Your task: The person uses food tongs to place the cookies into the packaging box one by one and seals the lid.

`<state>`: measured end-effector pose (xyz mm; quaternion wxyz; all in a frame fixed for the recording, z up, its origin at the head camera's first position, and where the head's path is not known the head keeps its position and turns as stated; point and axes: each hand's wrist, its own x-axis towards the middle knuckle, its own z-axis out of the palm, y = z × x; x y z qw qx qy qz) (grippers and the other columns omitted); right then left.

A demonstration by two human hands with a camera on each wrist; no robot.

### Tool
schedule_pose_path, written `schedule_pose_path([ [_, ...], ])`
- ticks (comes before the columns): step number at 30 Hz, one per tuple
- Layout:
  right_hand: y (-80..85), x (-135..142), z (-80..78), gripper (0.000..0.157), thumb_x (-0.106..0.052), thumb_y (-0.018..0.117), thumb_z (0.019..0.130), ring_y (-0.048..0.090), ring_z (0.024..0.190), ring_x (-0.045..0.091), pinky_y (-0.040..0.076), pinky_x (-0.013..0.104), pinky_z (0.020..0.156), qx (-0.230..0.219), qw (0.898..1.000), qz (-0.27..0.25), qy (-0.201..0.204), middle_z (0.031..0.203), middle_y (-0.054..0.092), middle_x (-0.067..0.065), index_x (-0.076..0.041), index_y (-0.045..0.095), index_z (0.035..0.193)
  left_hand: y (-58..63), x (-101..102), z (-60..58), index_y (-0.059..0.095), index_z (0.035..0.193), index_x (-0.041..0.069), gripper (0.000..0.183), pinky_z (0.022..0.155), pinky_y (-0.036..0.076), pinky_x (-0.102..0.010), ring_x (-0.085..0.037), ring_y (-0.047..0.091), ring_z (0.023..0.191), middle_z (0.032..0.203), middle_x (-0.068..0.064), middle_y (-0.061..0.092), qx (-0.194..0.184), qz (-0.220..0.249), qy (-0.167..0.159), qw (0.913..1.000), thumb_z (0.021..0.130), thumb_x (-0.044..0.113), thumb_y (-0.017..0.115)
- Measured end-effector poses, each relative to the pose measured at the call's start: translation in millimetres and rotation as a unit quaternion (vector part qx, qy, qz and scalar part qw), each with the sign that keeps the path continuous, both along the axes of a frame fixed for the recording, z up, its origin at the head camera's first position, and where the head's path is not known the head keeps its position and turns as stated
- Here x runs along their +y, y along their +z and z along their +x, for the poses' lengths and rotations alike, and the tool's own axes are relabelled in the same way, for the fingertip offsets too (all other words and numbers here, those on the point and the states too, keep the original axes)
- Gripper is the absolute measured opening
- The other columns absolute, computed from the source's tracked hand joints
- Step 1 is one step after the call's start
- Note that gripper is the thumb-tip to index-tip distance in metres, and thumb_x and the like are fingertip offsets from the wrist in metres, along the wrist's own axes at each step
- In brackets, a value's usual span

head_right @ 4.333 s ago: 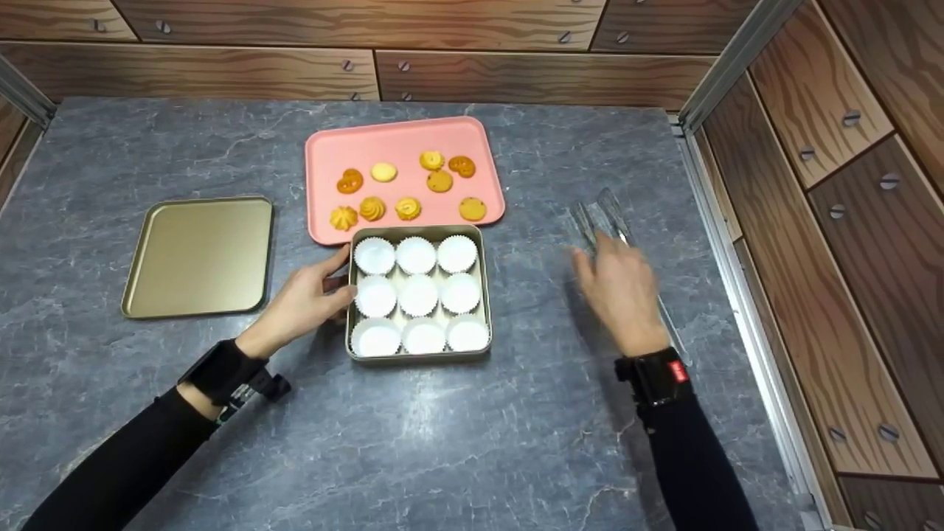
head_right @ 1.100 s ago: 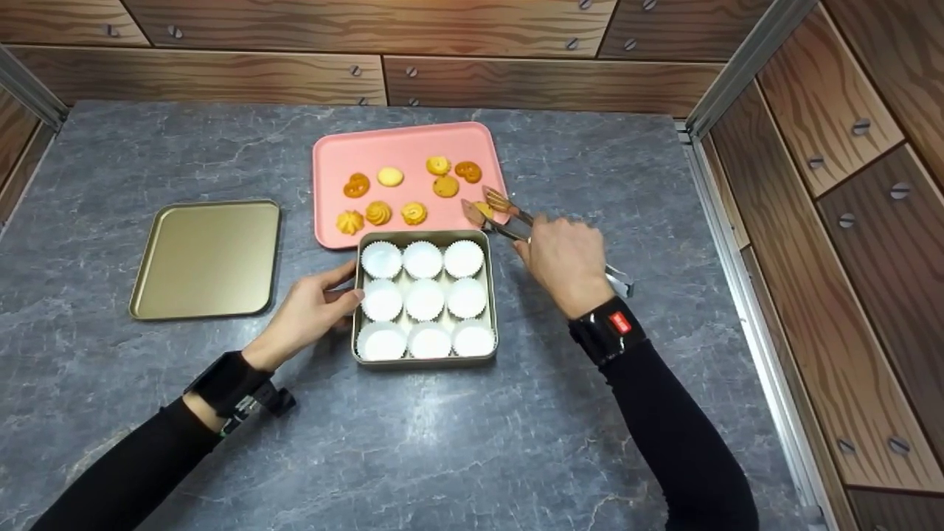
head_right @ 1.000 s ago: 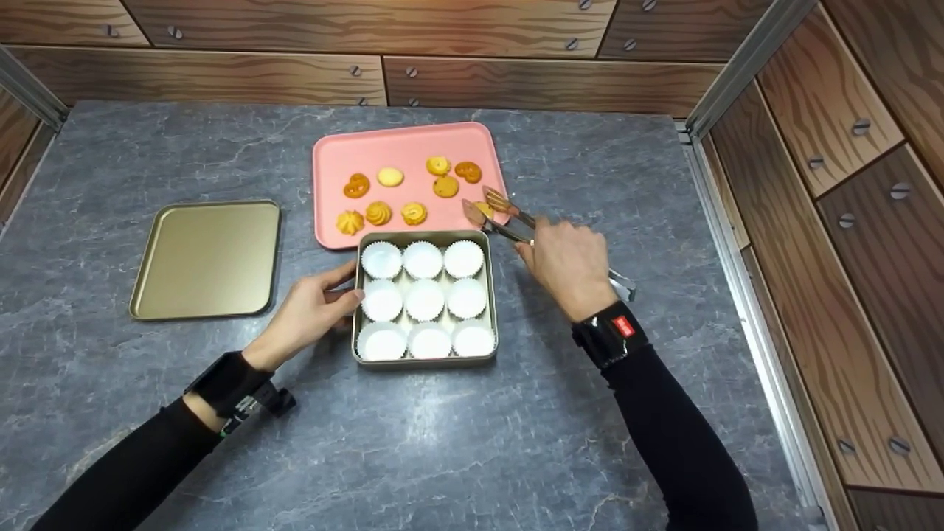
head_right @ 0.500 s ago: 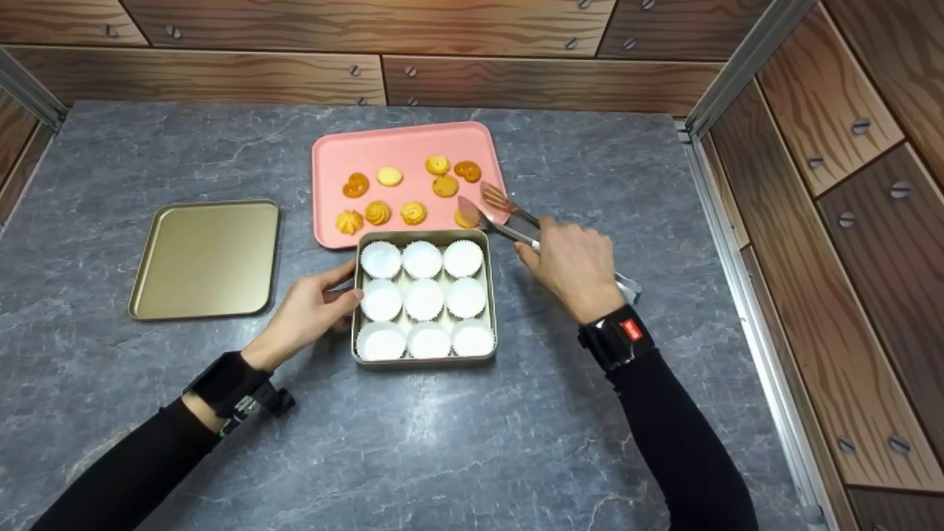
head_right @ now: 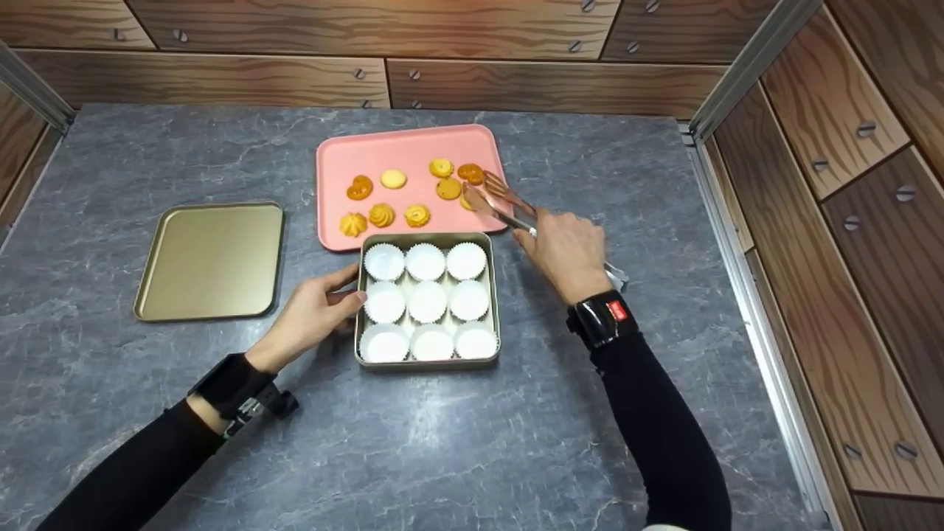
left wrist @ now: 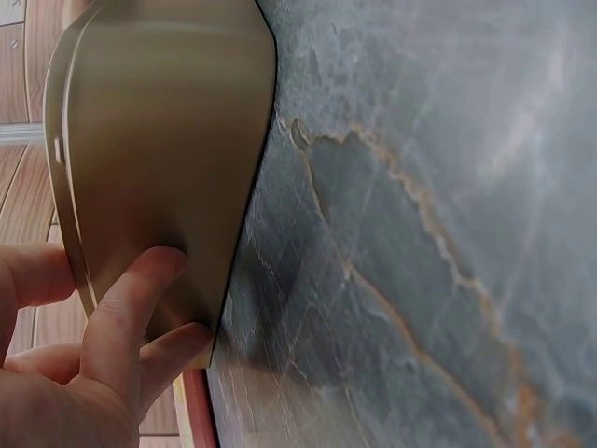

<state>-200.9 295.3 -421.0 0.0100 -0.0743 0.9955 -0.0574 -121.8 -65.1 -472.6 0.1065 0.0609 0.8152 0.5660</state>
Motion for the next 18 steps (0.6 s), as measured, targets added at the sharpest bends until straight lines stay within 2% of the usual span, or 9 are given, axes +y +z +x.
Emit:
schedule_pose_path([
  [3,-5.0,1.4,0.5,0.061,-0.057,0.06,0.099,0.065,0.07,0.043,0.048,0.054,0.05,0.006,1.0,-0.011,-0.007,0.088,0.069,0.024,-0.006,0.064,0.134,0.3,0.0,-0.7,0.043,0.154,-0.001,0.061,0.068,0.064,-0.033,-0.022,0.074,0.094,0.147,-0.025,0.053,-0.01,0.002,0.001,0.9999,0.099,0.013,0.067],
  [7,-14.0,-1.4,4.5,0.062,-0.056,0.063,0.098,0.066,0.074,0.049,0.049,0.058,0.05,0.041,0.999,-0.007,-0.003,0.092,0.068,0.029,-0.004,0.062,0.132,0.4,-1.3,-0.4,0.042,0.154,-0.001,0.062,0.07,0.064,-0.036,-0.021,0.074,0.094,0.149,-0.024,0.052,-0.015,0.002,0.002,0.9999,0.099,0.015,0.067],
  [12,-25.2,-3.9,7.2,0.057,-0.051,0.067,0.097,0.065,0.072,0.053,0.049,0.064,0.049,0.09,0.996,0.004,0.011,0.089,0.066,0.031,-0.001,0.063,0.126,0.1,-0.7,-0.3,0.043,0.154,-0.001,0.062,0.071,0.064,-0.032,-0.022,0.073,0.104,0.149,-0.024,0.052,-0.01,0.002,-0.002,0.9999,0.099,0.014,0.067],
  [18,-32.7,-2.3,8.3,0.056,-0.049,0.066,0.099,0.066,0.076,0.055,0.05,0.066,0.053,0.1,0.995,-0.005,0.016,0.095,0.068,0.032,-0.003,0.063,0.132,0.0,0.0,-0.5,0.046,0.151,-0.003,0.059,0.074,0.063,-0.026,-0.028,0.071,0.112,0.148,-0.023,0.053,0.014,-0.021,-0.002,0.9997,0.099,0.014,0.067],
])
